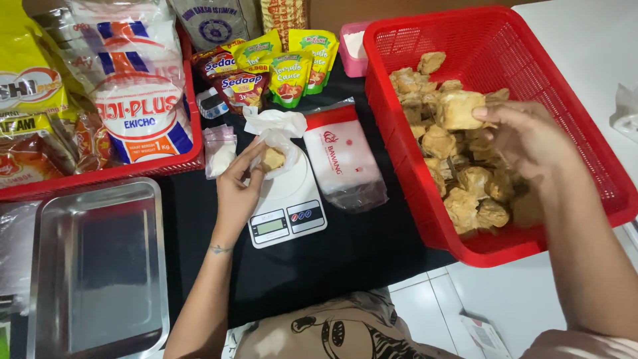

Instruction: Packaging fried snacks into a small bag and weighing them on a digital scale

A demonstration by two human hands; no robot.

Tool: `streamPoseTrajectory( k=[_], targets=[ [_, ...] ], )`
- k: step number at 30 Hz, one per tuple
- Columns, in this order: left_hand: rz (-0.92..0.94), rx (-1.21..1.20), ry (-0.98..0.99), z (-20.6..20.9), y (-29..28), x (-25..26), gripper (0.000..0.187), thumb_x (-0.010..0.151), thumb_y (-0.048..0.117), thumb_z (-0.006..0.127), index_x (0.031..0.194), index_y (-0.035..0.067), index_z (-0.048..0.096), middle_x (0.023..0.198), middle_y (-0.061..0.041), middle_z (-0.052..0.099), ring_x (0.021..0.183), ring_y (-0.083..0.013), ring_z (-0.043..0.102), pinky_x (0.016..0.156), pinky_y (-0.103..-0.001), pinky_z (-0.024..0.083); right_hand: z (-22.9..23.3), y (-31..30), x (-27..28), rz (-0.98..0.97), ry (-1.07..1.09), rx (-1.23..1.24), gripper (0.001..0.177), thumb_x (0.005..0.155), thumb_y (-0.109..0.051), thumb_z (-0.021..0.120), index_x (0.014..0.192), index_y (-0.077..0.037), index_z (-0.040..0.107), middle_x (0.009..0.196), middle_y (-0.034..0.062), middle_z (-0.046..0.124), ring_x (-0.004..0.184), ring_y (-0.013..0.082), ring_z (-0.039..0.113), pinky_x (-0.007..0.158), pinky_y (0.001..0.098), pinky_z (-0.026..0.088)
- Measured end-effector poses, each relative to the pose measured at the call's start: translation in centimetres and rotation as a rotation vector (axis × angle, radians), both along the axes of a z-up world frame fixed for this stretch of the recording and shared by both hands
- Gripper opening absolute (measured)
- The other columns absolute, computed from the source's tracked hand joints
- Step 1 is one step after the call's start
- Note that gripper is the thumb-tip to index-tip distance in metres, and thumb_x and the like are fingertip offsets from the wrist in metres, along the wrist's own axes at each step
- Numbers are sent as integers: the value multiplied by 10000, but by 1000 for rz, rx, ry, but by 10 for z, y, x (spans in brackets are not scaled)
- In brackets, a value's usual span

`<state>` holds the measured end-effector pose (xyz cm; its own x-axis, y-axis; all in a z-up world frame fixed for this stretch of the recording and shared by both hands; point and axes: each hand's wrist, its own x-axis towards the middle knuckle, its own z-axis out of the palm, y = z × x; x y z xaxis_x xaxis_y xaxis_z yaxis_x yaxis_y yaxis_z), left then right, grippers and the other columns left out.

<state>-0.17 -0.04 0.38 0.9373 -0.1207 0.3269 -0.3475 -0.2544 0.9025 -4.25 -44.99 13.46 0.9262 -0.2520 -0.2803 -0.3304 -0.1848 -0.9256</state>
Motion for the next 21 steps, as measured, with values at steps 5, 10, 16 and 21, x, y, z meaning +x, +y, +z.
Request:
streamPoseTrajectory(
  k=[5,10,16,21],
  targets=[
    [8,1,2,-1,-1,0,460,907,-12,518,1328,89,672,1472,-124,601,1331,-183,577,994,-240,497,-11,27,-2,12,-123,175,141,857,-179,753,970,-111,705,1099,40,733,903,114,621,671,208,456],
    [8,-22,30,0,-1,-1,482,897,-23,504,1335,90,669,1480,-117,600,1283,-143,597,904,-202,481,13,71,-22,58,-86,147,86,954,-177,699,968,-92,697,910,14,661,731,96,525,642,223,438],
    [34,4,-54,-23,1,9,477,862,1,540,1303,103,690,1453,-119,623,1217,-134,640,898,-221,495,3,125,-37,-38,-218,372,223,867,-18,740,721,-160,647,792,-37,659,754,67,619,652,188,447],
    [99,-10,-101,-26,-3,8,508,873,-37,621,1333,164,705,1357,-142,685,1153,-285,688,883,-334,556,9,186,-62,3,-372,450,109,934,-12,671,826,-7,684,797,32,520,727,163,536,710,298,432]
  ],
)
